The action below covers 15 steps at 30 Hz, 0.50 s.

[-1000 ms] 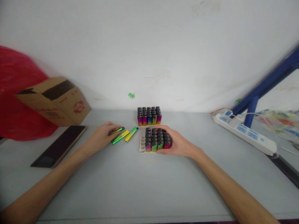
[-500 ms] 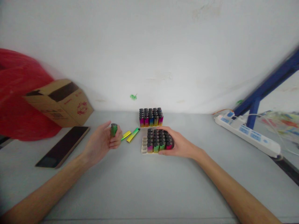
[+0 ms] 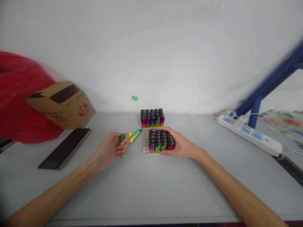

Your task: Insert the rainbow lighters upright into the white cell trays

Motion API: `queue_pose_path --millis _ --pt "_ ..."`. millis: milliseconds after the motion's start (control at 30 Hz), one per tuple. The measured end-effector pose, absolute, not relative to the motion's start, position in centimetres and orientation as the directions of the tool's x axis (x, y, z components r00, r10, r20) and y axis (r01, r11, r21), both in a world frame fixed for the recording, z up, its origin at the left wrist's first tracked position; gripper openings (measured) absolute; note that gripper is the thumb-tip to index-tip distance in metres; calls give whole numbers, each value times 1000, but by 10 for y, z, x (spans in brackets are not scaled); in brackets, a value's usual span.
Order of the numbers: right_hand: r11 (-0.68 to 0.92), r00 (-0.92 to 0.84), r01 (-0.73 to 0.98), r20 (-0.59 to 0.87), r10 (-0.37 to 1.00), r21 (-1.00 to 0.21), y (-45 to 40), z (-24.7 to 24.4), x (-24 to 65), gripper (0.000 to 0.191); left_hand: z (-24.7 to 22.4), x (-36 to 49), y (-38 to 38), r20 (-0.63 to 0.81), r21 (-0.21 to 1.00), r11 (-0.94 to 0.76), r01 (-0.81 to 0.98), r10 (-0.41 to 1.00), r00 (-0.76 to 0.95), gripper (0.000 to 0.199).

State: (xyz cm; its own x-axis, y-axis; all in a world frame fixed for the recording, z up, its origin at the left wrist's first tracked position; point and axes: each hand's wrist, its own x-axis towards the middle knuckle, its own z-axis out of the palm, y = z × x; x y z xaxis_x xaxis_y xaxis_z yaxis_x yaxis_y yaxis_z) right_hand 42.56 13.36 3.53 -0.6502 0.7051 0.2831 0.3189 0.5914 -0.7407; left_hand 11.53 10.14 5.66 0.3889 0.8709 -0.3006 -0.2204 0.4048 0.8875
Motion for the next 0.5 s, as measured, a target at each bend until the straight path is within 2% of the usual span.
queue_pose_path --millis 133,200,333,500 --pt "614 -648 318 308 697 -722 135 34 426 86 55 115 101 -255 896 372 -244 879 403 38" --pt "620 -647 318 314 695 -717 135 34 426 87 54 118 101 -209 917 317 -243 899 384 35" --pt "632 -657 315 318 684 -708 136 34 427 86 58 130 108 -74 983 123 -139 945 318 24" --pt "627 -674 297 308 672 -720 133 37 424 85 67 146 124 147 980 -180 88 943 298 27"
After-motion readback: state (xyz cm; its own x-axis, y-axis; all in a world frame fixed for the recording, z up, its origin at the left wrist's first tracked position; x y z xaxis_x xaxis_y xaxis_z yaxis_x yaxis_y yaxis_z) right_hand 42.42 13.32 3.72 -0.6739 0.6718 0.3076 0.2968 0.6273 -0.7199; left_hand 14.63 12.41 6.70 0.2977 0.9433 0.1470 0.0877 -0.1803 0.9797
